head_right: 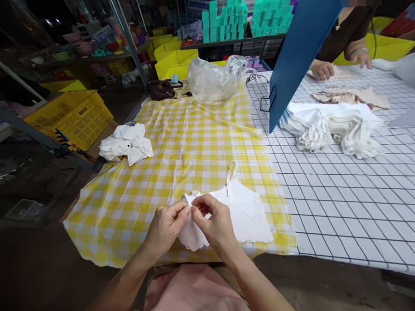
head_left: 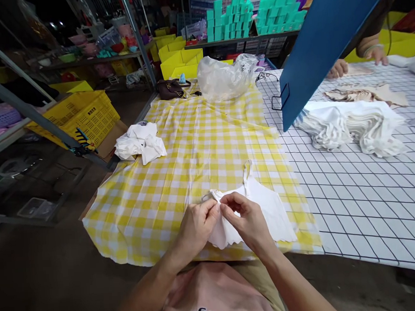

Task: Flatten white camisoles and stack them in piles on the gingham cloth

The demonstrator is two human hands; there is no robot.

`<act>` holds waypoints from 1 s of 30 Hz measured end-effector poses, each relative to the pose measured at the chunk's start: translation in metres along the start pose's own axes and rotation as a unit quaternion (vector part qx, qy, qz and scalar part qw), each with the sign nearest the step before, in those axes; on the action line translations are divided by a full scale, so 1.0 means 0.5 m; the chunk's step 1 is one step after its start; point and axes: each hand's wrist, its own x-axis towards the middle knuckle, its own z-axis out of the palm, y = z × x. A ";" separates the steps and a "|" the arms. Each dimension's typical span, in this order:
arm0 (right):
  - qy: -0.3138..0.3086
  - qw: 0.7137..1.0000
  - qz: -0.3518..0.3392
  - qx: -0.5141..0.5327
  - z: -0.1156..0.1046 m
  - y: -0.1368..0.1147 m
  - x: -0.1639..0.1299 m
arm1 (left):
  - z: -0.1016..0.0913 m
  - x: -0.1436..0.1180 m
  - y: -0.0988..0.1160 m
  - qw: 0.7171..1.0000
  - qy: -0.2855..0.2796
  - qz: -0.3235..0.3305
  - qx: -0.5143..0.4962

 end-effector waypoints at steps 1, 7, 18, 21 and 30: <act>-0.002 1.000 0.007 0.008 0.000 0.002 0.000 | 0.000 0.000 0.001 1.000 0.002 -0.001 0.000; -0.016 0.997 0.031 0.074 0.001 0.009 0.002 | 0.000 -0.001 0.010 1.000 0.005 -0.006 -0.010; -0.006 0.994 0.040 0.100 0.004 0.013 0.003 | 0.003 -0.001 0.016 1.000 0.015 -0.006 -0.002; -0.004 0.994 0.040 0.105 0.005 0.016 0.004 | 0.004 0.000 0.015 1.000 0.016 -0.004 0.015; -0.002 0.990 0.063 0.125 0.007 0.006 0.003 | 0.005 -0.001 0.013 1.000 0.021 0.002 0.020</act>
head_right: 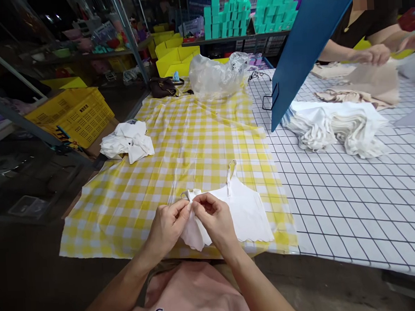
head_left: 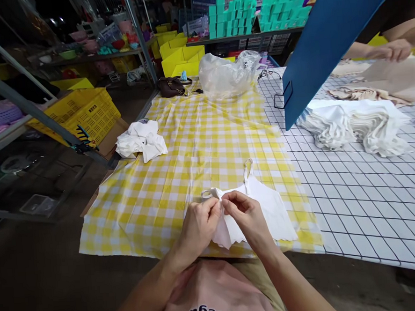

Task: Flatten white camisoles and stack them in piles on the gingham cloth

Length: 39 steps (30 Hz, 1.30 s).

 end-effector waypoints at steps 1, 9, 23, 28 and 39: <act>0.000 1.000 0.002 0.005 0.000 0.000 0.000 | 0.000 0.000 -0.001 1.000 0.001 0.002 0.002; 0.005 0.999 0.021 0.033 0.003 0.003 -0.001 | 0.001 0.000 0.001 1.000 0.005 -0.003 0.000; 0.028 0.996 -0.066 -0.053 0.003 0.014 -0.010 | 0.001 0.004 0.001 1.000 0.025 -0.002 0.016; 0.083 0.941 -0.237 -0.225 0.004 0.011 -0.024 | 0.002 0.005 0.000 0.998 0.039 0.001 0.040; 0.082 0.831 -0.374 -0.404 0.006 0.020 -0.015 | 0.004 0.002 0.002 0.999 0.022 0.000 0.048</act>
